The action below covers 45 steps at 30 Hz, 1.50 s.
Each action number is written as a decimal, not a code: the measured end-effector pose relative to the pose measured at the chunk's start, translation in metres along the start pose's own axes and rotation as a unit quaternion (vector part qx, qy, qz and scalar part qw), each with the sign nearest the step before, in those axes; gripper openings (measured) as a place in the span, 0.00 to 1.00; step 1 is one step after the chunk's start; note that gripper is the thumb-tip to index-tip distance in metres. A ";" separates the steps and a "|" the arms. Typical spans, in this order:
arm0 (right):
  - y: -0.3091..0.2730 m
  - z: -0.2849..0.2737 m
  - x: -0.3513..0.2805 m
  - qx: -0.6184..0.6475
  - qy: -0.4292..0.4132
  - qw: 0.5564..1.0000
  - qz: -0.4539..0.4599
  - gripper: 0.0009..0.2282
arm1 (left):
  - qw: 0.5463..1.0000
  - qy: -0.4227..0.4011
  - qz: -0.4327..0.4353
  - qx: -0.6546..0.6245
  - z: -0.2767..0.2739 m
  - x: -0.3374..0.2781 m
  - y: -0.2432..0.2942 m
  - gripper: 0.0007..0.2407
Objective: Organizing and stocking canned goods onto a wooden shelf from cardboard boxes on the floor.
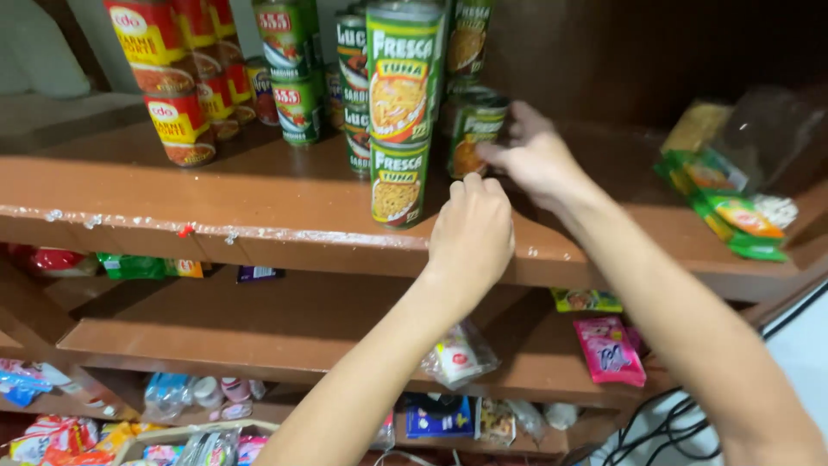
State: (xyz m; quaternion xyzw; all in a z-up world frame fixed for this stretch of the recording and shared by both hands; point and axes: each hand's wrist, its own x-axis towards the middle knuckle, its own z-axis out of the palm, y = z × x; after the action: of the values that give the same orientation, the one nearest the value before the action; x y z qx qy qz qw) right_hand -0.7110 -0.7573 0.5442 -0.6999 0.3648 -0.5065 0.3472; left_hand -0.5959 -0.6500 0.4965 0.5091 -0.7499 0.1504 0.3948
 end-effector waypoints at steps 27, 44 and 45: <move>0.042 -0.001 0.082 -0.135 0.010 0.991 0.001 0.27 | 0.982 -0.140 -0.123 0.015 0.039 0.051 -0.001 0.23; 0.063 -0.006 0.073 -0.134 -0.043 0.990 -0.021 0.24 | 0.934 -0.313 -0.170 0.004 0.021 0.062 0.004 0.28; 0.064 -0.005 0.076 -0.134 -0.038 0.990 -0.012 0.23 | 0.925 -0.340 -0.171 0.006 0.014 0.063 0.005 0.27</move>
State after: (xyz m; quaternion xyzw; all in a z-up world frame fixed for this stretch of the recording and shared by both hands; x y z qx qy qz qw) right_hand -0.7091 -0.8549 0.5251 -0.7632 0.4072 -0.4305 0.2576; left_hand -0.6176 -0.6975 0.5356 0.6528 -0.7395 -0.0968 0.1329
